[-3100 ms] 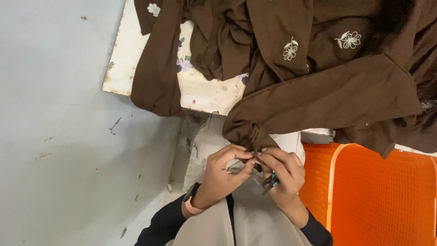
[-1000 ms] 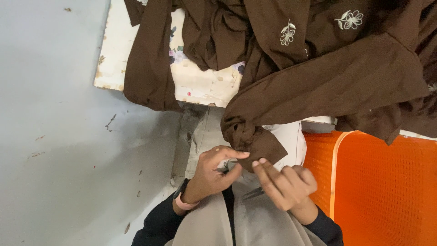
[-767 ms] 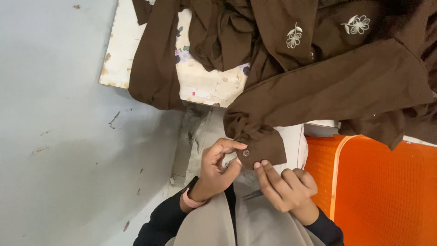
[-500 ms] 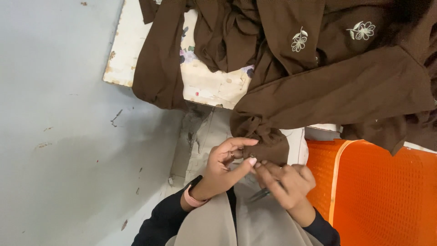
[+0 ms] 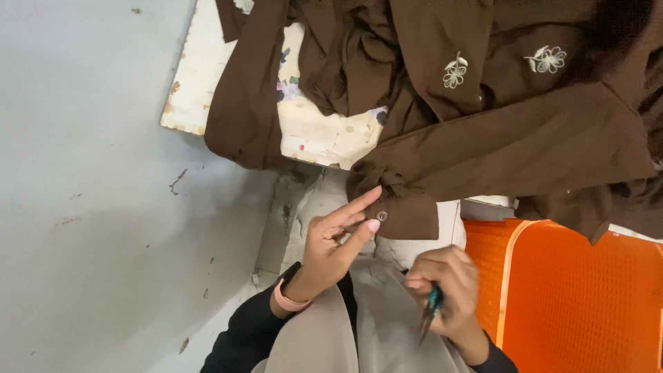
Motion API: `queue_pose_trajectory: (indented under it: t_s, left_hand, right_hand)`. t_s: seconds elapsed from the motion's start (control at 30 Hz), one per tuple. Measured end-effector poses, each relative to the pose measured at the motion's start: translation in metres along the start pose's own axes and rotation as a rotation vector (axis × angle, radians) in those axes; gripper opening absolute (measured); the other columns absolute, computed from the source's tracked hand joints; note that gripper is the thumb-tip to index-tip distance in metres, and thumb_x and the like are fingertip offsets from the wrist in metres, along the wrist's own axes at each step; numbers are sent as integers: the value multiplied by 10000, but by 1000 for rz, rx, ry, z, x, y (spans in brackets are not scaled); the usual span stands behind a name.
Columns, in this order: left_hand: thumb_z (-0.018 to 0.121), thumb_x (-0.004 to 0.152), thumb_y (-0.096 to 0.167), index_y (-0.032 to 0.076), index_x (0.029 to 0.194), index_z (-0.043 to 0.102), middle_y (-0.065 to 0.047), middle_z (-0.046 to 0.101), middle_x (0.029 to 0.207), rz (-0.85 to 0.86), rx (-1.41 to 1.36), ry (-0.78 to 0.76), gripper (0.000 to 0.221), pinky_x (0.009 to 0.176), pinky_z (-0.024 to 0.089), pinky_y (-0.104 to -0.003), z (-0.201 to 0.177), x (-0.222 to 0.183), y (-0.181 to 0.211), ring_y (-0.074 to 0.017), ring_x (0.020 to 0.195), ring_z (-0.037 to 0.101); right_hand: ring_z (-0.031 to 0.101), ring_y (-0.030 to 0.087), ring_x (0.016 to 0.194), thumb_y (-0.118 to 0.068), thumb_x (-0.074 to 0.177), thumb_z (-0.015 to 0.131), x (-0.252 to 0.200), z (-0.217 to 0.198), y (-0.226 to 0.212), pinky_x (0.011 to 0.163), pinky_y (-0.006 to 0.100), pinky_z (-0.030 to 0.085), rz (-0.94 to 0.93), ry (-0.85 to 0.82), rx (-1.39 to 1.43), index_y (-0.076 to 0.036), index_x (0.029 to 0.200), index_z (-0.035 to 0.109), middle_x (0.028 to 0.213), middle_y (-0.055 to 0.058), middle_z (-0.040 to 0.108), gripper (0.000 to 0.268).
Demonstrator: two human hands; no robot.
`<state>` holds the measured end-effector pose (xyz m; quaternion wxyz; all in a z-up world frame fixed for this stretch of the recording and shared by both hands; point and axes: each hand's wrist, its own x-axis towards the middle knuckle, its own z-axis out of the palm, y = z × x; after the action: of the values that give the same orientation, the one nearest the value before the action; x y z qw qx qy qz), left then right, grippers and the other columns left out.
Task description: Trimming loose threads from brown garments using thread snips in a factory setting.
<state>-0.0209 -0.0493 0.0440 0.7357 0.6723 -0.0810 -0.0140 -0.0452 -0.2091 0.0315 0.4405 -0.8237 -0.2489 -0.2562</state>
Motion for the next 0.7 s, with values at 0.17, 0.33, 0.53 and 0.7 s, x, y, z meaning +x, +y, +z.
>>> queue_pose_trajectory:
  t_s: [0.17, 0.33, 0.53, 0.7]
  left_hand:
    - [462, 882, 128, 26, 1212, 456, 34, 275, 522, 25, -13, -52, 346, 440, 201, -190, -4, 0, 0, -61, 468, 225]
    - [374, 922, 158, 68, 1004, 559, 0, 445, 785, 88, -93, -17, 221, 622, 296, -184, -3, 0, -16, -67, 645, 369]
    - [604, 750, -17, 104, 845, 399, 28, 348, 474, -76, -392, 69, 256, 378, 284, -193, 8, 1, -16, -51, 397, 327]
    - [663, 697, 25, 101, 832, 476, -1, 427, 777, -67, -221, 147, 242, 470, 358, -174, 13, 0, -20, -56, 567, 423]
  right_hand:
    - [534, 193, 788, -315, 668, 707, 7, -24, -1, 714, 307, 301, 151, -32, -356, -72, 923, 488, 887, 60, 562, 414]
    - [534, 168, 746, -343, 635, 767, 13, -24, 10, 702, 284, 314, 35, -90, -354, -72, 946, 584, 889, 26, 592, 451]
    - [383, 75, 479, -338, 716, 636, 23, -1, 0, 534, 253, 230, -76, -58, -216, -150, 789, 637, 565, -49, 460, 201]
    - [382, 104, 482, -198, 780, 584, 10, -4, 8, 575, 244, 291, 37, 130, -160, -99, 781, 610, 656, -14, 585, 103]
